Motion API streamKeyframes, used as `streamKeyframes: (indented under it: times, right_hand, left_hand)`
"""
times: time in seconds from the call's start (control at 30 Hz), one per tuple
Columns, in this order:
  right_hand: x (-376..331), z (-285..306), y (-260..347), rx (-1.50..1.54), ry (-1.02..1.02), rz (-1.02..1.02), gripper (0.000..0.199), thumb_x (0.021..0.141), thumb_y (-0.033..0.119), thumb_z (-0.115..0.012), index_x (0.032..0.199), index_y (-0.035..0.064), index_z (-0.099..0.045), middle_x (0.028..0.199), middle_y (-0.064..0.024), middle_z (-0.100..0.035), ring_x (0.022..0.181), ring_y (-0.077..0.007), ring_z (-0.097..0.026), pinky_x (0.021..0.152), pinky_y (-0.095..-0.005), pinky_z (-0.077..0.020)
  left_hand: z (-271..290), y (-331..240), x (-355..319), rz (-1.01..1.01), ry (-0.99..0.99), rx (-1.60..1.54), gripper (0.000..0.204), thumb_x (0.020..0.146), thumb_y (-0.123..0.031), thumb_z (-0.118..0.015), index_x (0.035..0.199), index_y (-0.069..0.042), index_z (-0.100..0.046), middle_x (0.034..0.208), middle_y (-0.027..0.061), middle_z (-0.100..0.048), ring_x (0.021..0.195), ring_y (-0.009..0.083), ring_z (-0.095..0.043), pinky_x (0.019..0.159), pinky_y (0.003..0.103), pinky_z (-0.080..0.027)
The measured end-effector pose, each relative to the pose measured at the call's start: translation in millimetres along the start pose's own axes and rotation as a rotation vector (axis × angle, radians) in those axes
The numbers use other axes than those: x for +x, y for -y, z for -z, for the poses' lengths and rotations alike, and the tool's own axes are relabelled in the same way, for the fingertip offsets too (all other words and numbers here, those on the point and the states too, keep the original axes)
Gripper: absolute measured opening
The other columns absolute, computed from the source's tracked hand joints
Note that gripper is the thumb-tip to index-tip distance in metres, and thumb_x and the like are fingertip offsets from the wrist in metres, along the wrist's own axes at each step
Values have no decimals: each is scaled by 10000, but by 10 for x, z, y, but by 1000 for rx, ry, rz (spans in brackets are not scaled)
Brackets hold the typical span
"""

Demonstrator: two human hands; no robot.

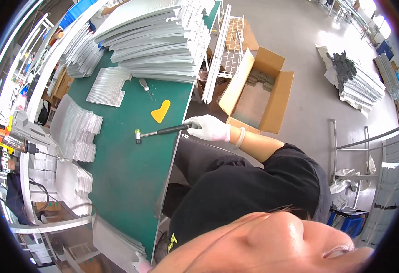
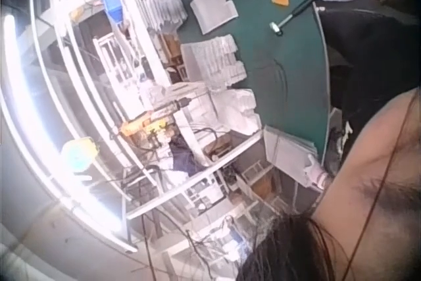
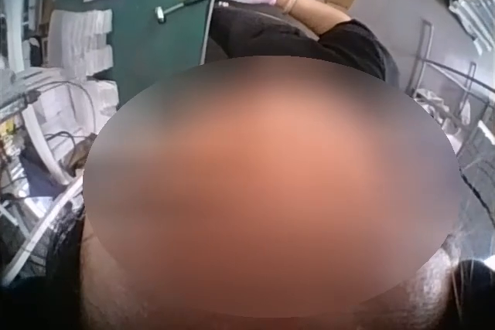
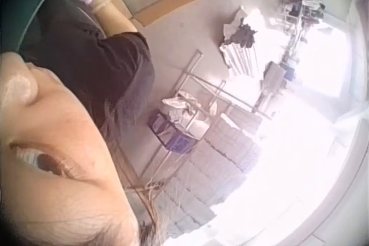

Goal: Assemble metal mesh grease filters for range hoods by attaching a latch and metal frame using a hammer and power tool.

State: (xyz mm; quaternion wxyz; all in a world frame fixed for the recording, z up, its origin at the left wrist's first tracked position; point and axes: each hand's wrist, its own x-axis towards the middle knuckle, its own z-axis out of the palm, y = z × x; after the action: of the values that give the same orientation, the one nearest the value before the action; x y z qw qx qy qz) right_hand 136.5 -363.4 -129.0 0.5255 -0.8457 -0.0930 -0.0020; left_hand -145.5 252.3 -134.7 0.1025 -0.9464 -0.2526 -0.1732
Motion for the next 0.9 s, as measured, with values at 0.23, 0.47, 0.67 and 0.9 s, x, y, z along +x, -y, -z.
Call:
streamKeyframes:
  times: [0.23, 0.47, 0.67, 0.9]
  right_hand:
    - [3, -154, -21, -63, 96, 106, 434, 917, 281, -592, 1253, 9, -627, 885, -172, -714, 814, -329, -691, 777, -422, -543]
    - [13, -398, -59, -83, 148, 172, 407, 914, 308, -588, 1217, 44, -653, 1004, -211, -705, 932, -368, -687, 856, -443, -541]
    - [163, -577, 123, -27, 177, 224, 318, 890, 163, -658, 1174, 22, -676, 862, -179, -676, 744, -327, -659, 716, -392, -537]
    - [685, -1514, 719, -248, 519, 1026, 368, 845, 208, -651, 1173, 41, -650, 1193, -136, -651, 1164, -346, -562, 1003, -482, -435]
  left_hand:
    - [708, 462, 97, -83, 68, -302, 790, 877, -674, -579, 1290, -3, -631, 1232, 223, -670, 1191, 377, -606, 1039, 420, -450]
    - [1361, -188, -1, 84, -219, -831, 647, 960, -485, -560, 1424, -36, -517, 1315, 219, -606, 1193, 310, -596, 1065, 403, -444]
    - [1936, 119, -204, 891, -273, -1085, 689, 1009, -481, -534, 1512, -31, -395, 1458, 149, -506, 1318, 283, -526, 1100, 412, -423]
    - [1562, -1657, -523, 603, -117, -757, 514, 856, -30, -622, 1358, 49, -543, 1339, 147, -587, 1274, 254, -532, 1127, 388, -377]
